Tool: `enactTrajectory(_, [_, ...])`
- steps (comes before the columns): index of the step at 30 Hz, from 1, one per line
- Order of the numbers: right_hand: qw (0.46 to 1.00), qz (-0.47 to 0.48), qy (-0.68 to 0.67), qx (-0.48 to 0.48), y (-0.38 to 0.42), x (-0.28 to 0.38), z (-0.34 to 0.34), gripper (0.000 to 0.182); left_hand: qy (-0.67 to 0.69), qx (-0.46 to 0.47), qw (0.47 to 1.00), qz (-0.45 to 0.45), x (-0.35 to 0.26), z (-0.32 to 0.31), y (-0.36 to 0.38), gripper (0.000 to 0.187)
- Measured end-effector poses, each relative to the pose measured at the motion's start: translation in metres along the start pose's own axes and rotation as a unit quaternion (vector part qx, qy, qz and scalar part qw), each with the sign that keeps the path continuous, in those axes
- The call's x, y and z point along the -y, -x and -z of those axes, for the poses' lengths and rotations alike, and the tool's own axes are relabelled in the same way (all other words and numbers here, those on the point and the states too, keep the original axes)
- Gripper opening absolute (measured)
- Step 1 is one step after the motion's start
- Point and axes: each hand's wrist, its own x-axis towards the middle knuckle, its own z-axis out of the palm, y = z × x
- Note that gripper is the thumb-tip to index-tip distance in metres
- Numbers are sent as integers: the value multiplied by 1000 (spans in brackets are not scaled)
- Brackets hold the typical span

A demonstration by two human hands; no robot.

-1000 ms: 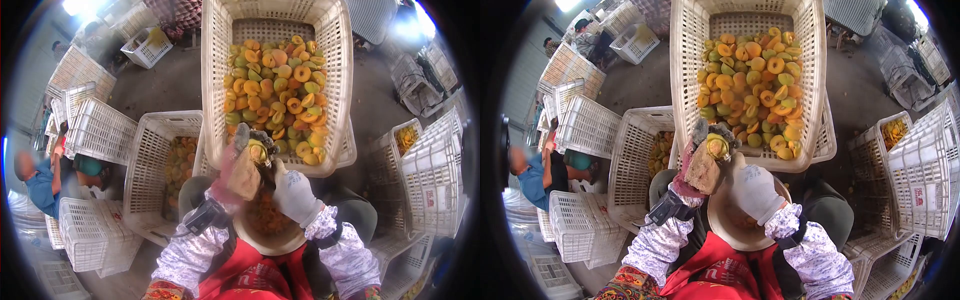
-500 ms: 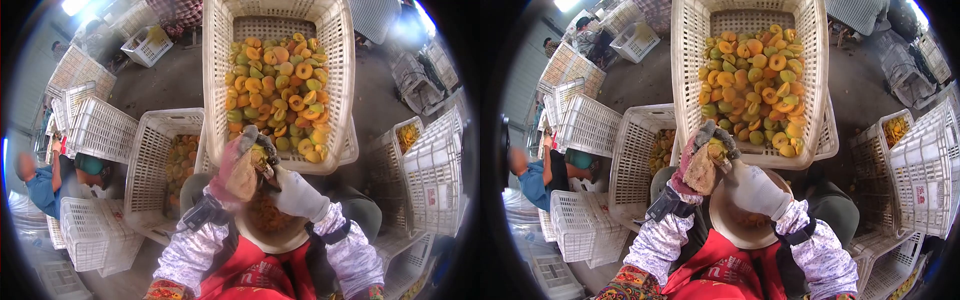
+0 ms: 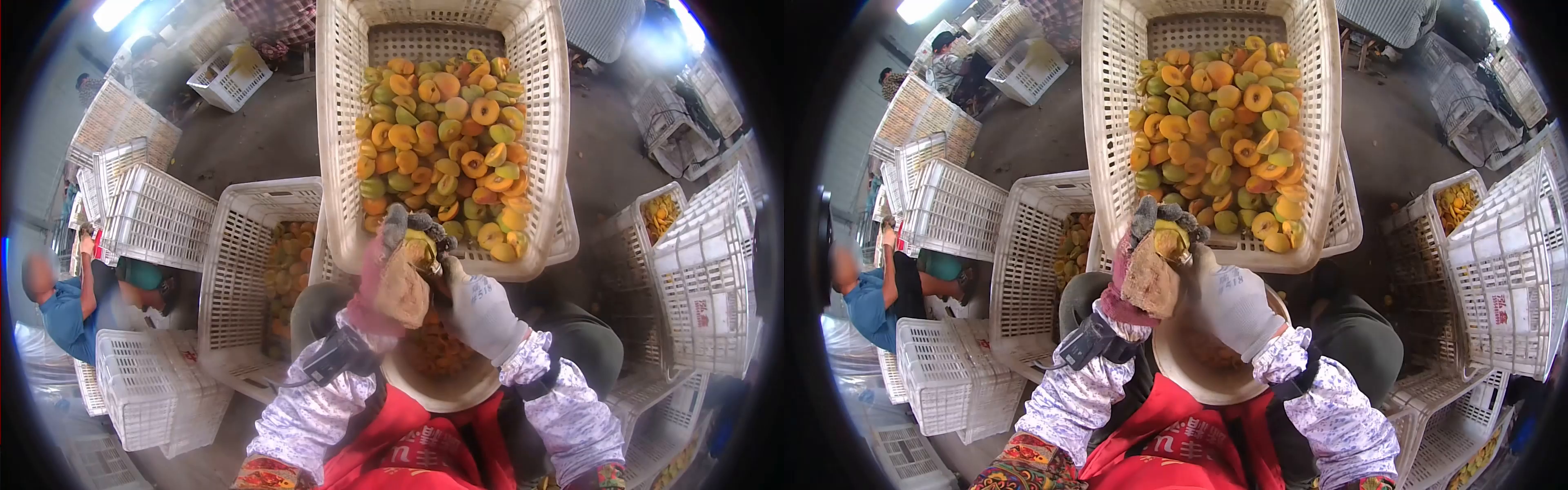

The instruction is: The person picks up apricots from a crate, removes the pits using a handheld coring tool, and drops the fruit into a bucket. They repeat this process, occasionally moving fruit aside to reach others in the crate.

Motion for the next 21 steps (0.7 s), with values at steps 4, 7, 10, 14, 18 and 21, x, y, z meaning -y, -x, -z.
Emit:
enactTrajectory(4, [1000, -22, -18, -12, -2, 13, 2, 58, -39, -7, 999, -27, -2, 5, -2, 37])
enactTrajectory(7, [998, -31, -44, -32, -1, 17, -2, 54, -80, 15, 996, -29, -8, 1, 4, 32])
enactTrajectory(10, [990, 22, -142, -6, -3, 13, 0, 44, -91, 27, 995, -13, -16, -2, 8, 33])
enactTrajectory(14, [956, 52, -283, 51, -5, 16, 22, 29, -56, 36, 997, 37, -24, -12, 12, 35])
enactTrajectory(18, [970, 59, -225, 72, 1, 5, 15, 27, -101, 52, 993, 34, -18, -8, 5, 35])
enactTrajectory(21, [977, 115, -179, 3, 3, -3, 7, 22, -122, 39, 989, 70, -18, -11, 4, 34])
